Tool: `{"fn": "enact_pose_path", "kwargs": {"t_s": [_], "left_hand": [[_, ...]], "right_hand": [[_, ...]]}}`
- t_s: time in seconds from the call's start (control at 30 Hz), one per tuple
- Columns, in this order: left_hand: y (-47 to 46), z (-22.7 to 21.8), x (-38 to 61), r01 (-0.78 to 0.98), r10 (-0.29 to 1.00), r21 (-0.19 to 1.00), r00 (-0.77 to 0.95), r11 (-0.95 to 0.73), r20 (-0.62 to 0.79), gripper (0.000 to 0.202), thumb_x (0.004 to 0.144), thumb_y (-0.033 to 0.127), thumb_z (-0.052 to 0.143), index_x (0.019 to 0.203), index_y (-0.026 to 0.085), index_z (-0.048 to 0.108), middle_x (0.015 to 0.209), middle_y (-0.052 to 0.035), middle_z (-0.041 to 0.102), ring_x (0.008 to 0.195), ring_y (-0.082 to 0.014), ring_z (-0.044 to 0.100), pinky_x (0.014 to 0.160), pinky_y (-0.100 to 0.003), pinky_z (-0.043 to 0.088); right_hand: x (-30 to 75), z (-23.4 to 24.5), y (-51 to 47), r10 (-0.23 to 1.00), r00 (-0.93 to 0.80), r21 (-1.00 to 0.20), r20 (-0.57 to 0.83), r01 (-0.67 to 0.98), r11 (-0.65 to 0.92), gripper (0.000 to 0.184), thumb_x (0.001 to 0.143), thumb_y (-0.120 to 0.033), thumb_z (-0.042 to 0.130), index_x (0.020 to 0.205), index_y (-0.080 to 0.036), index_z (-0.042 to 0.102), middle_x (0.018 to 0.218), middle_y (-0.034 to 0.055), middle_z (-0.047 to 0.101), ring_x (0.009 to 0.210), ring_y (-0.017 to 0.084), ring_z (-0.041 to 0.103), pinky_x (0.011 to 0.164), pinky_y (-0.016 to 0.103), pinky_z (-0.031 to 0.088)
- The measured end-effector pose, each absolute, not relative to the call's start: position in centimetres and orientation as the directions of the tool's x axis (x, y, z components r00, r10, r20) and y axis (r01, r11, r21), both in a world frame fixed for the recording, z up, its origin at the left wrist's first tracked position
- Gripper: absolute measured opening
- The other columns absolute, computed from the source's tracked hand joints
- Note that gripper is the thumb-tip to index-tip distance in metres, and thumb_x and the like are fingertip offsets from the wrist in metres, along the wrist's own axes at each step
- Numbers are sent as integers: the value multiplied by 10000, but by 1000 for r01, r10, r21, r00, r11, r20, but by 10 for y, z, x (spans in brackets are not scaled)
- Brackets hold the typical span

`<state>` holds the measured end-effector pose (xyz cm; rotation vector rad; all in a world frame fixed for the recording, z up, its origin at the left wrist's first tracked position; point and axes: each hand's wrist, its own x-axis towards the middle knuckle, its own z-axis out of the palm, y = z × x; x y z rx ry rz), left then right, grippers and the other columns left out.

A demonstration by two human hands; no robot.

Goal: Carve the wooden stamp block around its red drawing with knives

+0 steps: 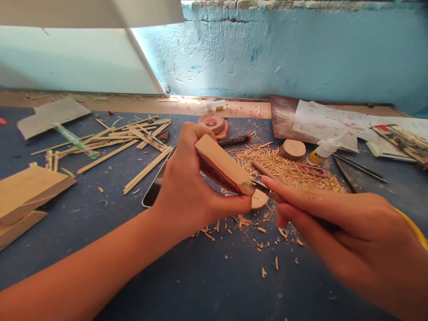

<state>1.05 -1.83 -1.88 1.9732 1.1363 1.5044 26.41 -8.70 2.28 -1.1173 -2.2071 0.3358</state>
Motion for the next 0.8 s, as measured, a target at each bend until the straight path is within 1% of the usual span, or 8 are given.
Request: {"fn": "enact_pose_path", "kwargs": {"t_s": [0.07,0.13,0.3,0.37,0.5,0.6,0.7,0.8], "left_hand": [[-19,-19,11,347,789,725,84,-595,608,743,655,346,1054,1192,355,541,1441,-38,768,1381,-393,781,1085,-610,712],[-20,-18,10,349,798,732,87,-585,596,733,660,344,1054,1192,357,550,1447,-41,770,1378,-403,783,1101,-637,709],[-23,-15,9,362,836,767,74,-530,543,718,663,333,1051,1188,373,562,1425,-41,772,1311,-411,794,976,-642,735],[-22,-16,9,362,831,760,81,-539,551,707,674,326,1045,1197,384,573,1442,-32,766,1321,-401,786,1009,-636,726],[-19,-18,10,412,744,657,83,-631,663,752,639,297,1029,1238,358,578,1418,-14,771,1302,-379,783,1122,-642,674],[-20,-18,11,418,723,638,70,-647,687,728,632,205,956,1240,315,570,1393,-29,787,1295,-378,798,1132,-643,661],[-21,-16,12,411,723,638,79,-651,686,756,606,202,1000,1218,312,570,1433,-45,796,1349,-398,793,1182,-653,649],[-22,-14,12,439,727,630,85,-641,681,780,585,208,1024,1209,303,566,1446,-71,805,1367,-406,793,1187,-641,656]], "right_hand": [[264,23,-87,789,-449,-475,419,632,612,380,1201,-167,600,1503,-192,829,927,-21,923,636,101,830,539,206,592],[264,23,-87,776,-461,-454,432,632,628,379,1213,-173,590,1514,-189,820,1004,4,945,668,114,855,531,215,593],[266,22,-86,751,-458,-389,476,656,647,399,1223,-163,568,1541,-152,807,1149,62,957,853,147,926,680,177,685],[265,22,-86,767,-457,-433,451,640,635,408,1211,-154,576,1539,-159,819,1120,54,957,820,143,918,662,169,684],[259,23,-89,859,-377,-632,347,582,511,399,1201,-198,617,1523,-216,852,938,-6,927,706,123,875,544,137,637],[257,23,-91,881,-348,-681,321,562,470,398,1190,-207,629,1519,-205,854,844,-26,890,671,116,854,580,135,664],[260,20,-89,836,-399,-587,377,595,549,420,1182,-163,598,1520,-184,847,985,25,939,752,141,894,654,166,703],[265,17,-88,761,-459,-398,459,659,638,443,1174,-122,603,1552,-178,827,1205,79,951,943,190,937,803,220,751]]}}
